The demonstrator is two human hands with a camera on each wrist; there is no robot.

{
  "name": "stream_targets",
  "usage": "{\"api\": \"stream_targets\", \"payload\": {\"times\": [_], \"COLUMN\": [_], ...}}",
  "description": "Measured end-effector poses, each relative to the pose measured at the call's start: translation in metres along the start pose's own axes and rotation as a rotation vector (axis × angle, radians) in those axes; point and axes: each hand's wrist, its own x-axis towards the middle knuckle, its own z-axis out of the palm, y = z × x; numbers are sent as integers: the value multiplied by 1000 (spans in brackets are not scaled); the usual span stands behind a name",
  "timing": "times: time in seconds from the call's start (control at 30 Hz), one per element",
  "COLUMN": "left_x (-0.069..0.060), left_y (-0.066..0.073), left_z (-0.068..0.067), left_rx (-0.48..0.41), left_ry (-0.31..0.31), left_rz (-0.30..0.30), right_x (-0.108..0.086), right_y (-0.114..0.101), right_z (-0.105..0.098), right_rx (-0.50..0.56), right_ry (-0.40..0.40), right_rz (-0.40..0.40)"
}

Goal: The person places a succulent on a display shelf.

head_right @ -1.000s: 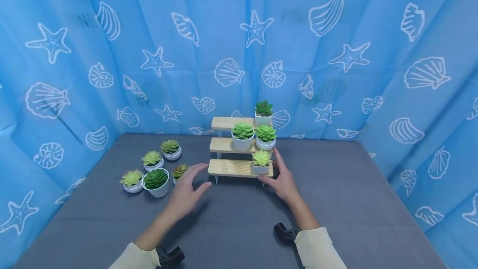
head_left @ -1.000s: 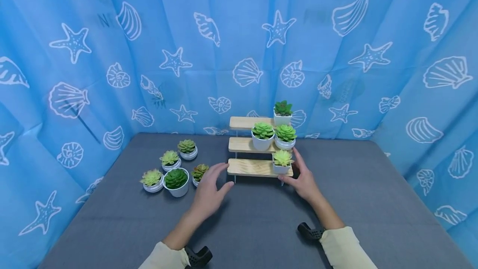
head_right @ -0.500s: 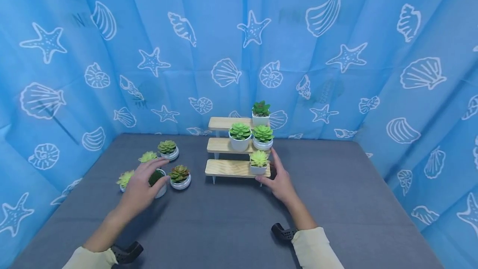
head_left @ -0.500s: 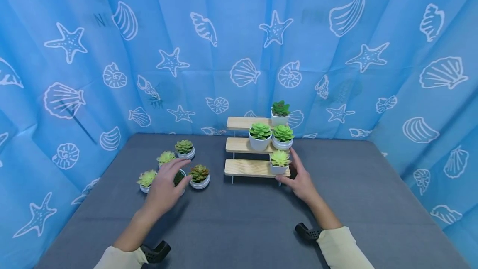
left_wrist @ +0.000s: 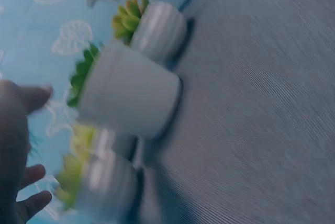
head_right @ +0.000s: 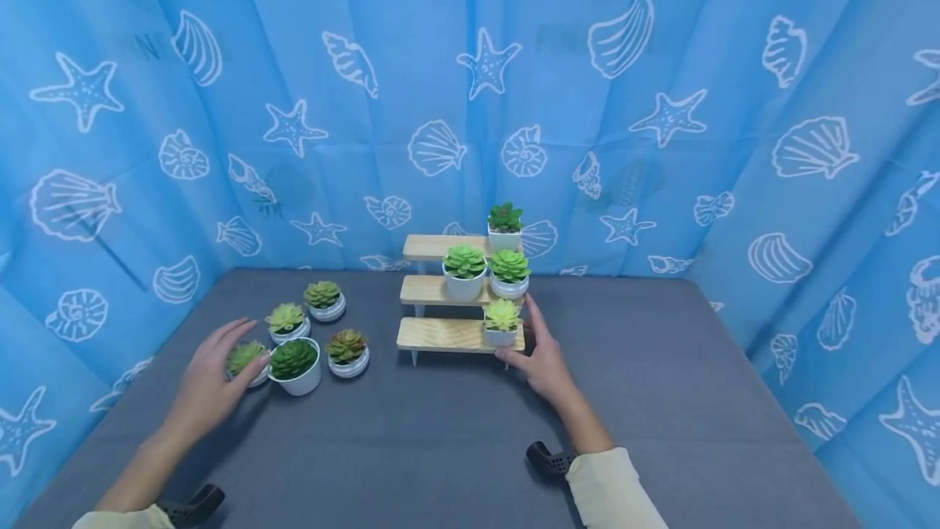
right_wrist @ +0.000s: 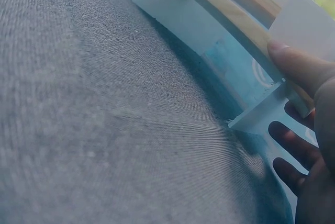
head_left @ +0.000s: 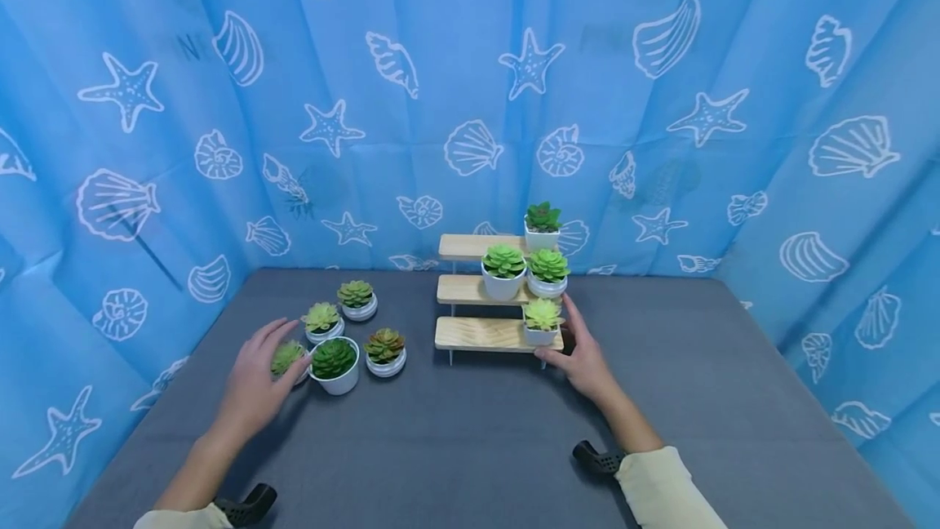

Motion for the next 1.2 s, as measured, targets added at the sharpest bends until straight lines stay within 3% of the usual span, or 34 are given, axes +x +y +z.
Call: {"api": "stream_targets", "payload": {"times": [0.3, 0.53, 0.8, 1.03, 1.2], "left_x": [-10, -11, -15, -15, -12], "left_y": [-19, -23, -32, -37, -36], "left_z": [4, 4, 6, 8, 9], "left_rx": [-61, -125, -201, -231, -203], "left_ry": [14, -53, -94, -162, -188], "left_rz": [-76, -203, -313, -423, -491], "right_x": [0, -1, -8, -3, -2], "right_y": [0, 0, -28, -3, -1], "right_z": [1, 1, -5, -1, -1], "right_rx": [-5, -7, 15, -11, 19], "right_ry": [-2, 0, -12, 3, -9], "right_rz": [14, 25, -4, 15, 4]}}
